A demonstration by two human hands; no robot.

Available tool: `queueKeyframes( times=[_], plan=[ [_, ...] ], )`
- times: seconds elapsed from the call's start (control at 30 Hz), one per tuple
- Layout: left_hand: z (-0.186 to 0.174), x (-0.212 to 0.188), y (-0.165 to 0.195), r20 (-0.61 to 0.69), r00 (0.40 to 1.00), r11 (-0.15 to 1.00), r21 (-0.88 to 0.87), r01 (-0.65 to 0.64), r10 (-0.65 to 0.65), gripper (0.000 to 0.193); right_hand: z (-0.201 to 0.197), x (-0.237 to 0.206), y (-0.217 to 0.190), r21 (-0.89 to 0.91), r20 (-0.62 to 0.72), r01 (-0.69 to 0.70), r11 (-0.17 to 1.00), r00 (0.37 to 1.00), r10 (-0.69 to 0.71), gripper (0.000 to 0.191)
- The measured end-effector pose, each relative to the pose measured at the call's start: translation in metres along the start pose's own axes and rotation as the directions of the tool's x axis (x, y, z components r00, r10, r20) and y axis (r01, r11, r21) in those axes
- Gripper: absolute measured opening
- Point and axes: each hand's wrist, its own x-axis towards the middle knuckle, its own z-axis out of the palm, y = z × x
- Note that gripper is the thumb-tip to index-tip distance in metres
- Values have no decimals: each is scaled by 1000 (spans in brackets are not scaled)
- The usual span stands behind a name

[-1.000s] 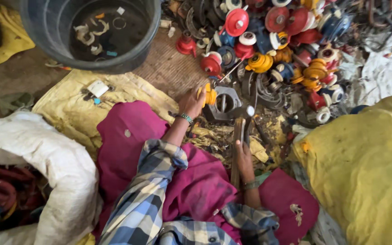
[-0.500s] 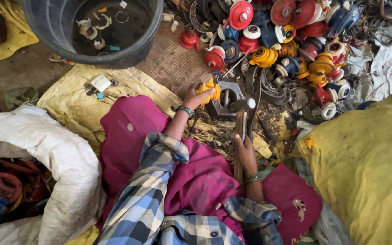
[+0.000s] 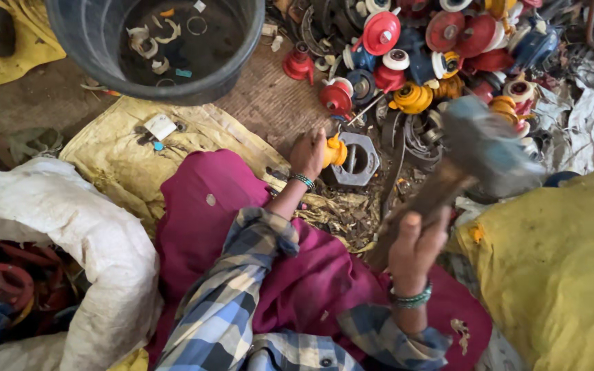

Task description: The person sits on the floor and uses a hammer and metal tool to break apart yellow plastic objects. They repeatedly strike the objects, remove broken pieces, and place them into a nearby bucket.

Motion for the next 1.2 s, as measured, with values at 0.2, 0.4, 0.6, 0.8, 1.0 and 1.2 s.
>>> queueKeyframes(
  times=[0.2, 0.4, 0.6, 0.8, 1.0, 1.2],
  plan=[
    [-1, 5, -5, -52, 992, 992, -45, -116, 114, 53, 24, 7, 55, -203, 12, -336, 920, 938, 346, 32],
    [-3, 2, -7, -133, 965, 974, 24, -225, 226, 47, 31, -10, 126, -506, 45, -343, 791, 906, 422, 31],
    [0, 3, -2, -142, 958, 969, 32, -246, 248, 50, -16, 0, 52, -346, 9, -248, 905, 963, 268, 33],
    [-3, 8, 3, -32, 997, 996, -53, -69, 68, 59, -11, -5, -8, -27, -2, -60, 998, 998, 60, 31],
    [-2, 12, -4, -101, 992, 996, 61, -69, 75, 59, 20, -24, 73, -352, 38, -320, 880, 934, 355, 22],
    [0, 14, -9, -39, 998, 997, 67, -47, 50, 59, 32, -28, 117, -573, 102, -240, 783, 928, 360, 27]
  ],
)
